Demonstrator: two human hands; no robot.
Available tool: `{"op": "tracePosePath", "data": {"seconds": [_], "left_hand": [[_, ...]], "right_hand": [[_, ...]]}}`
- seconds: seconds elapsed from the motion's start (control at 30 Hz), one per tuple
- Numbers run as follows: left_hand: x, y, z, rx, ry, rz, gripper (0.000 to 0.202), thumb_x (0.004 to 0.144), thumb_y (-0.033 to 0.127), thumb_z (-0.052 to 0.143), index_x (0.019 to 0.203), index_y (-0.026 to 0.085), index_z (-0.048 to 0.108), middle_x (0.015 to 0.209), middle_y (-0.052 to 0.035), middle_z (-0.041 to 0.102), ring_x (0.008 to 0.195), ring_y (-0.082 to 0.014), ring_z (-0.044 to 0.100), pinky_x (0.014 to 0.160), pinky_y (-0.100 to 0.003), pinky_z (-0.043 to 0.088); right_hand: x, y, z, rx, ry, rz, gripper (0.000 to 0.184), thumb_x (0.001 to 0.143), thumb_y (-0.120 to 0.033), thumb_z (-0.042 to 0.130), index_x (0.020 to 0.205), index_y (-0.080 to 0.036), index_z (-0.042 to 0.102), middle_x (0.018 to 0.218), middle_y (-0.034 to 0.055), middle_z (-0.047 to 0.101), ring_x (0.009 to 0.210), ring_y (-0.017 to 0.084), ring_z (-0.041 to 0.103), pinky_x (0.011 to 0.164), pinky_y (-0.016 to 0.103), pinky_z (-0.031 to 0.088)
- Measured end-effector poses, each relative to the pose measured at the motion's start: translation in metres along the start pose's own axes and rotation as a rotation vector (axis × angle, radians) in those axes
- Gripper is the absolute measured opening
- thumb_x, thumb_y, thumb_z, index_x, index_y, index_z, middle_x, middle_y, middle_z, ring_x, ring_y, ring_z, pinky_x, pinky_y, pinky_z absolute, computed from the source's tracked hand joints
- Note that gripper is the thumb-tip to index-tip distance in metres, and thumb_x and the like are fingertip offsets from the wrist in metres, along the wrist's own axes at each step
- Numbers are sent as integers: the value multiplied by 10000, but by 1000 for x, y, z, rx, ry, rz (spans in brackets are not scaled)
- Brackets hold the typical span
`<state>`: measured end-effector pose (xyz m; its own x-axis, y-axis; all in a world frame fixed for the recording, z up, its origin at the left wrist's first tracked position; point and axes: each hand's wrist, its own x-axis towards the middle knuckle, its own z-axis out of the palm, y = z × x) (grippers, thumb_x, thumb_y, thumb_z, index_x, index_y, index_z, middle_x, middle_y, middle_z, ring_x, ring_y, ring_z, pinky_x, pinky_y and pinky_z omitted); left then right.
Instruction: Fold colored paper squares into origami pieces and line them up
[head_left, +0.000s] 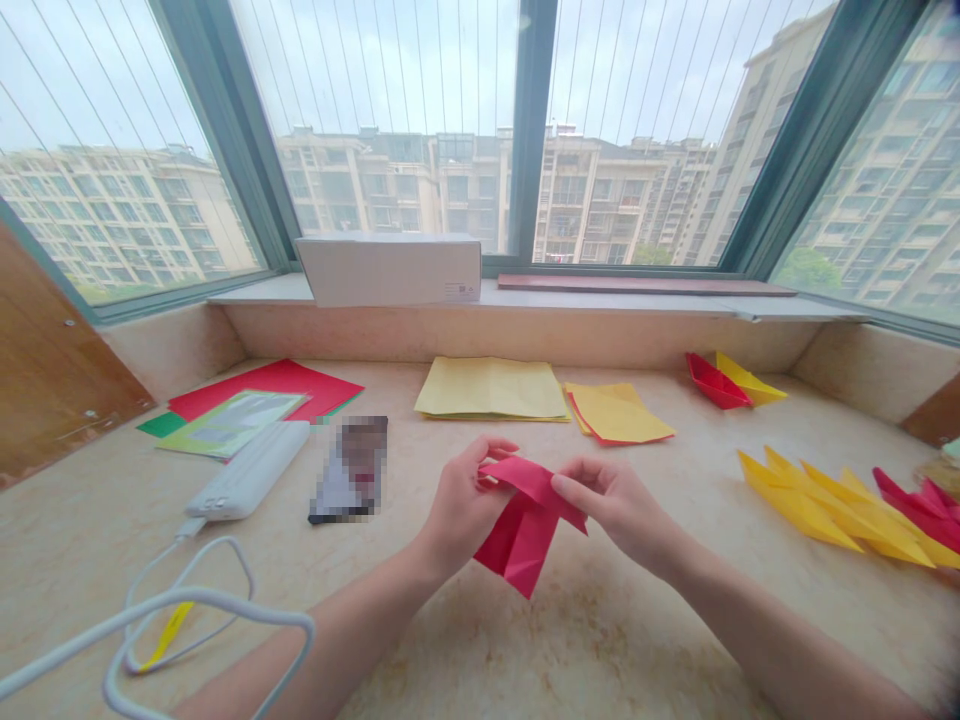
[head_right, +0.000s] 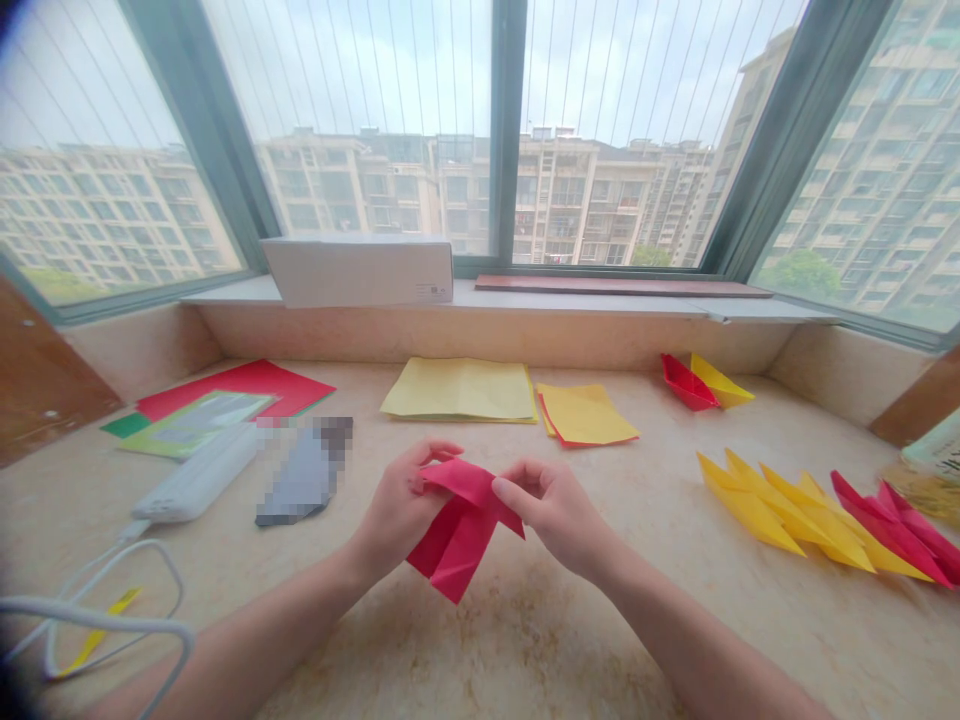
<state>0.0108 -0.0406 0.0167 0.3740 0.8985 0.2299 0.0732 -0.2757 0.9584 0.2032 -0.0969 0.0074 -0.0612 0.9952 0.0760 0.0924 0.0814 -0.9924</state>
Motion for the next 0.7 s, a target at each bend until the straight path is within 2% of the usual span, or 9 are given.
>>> {"op": "tracePosePath", "data": {"seconds": [0.1,0.2,0.3,0.5,0.7], "left_hand": [[-3,2,0,78,42,73,101,783,180,633,869,181,686,829,-32,728,778,-189,666,702,-268,497],[-4,4,1,133,109,129,143,760,136,626,872,193,695,811,-19,733,749,-177,666,704,-267,498],[-5,3,1,159,154,160,201,738,107,636,907,201,692,824,-16,739,749,-176,677,734,-282,513],[-4,-1,0,203,137,207,172,774,104,614,901,205,672,931,-43,756,819,-192,702,771,-308,537],[-4,-1,-3,242,131,282,123,766,79,612,776,202,611,980,-56,749,846,-198,704,769,-314,553]], "right_hand": [[-3,1,4,-96,-15,-37,336,868,-500,665,797,-172,660,714,28,693,641,151,607,592,270,467],[-6,1,7,-216,-24,-86,280,909,-447,626,820,-184,665,778,41,724,721,174,642,674,298,492],[-8,1,9,-269,-33,-108,250,934,-408,596,821,-192,649,795,40,725,740,180,646,690,303,491],[-9,1,8,-298,-39,-119,237,947,-380,576,813,-191,627,778,36,707,739,183,632,687,304,479],[-9,-3,7,-318,-27,-132,230,953,-362,566,811,-187,609,780,36,697,737,179,623,676,300,463]]}}
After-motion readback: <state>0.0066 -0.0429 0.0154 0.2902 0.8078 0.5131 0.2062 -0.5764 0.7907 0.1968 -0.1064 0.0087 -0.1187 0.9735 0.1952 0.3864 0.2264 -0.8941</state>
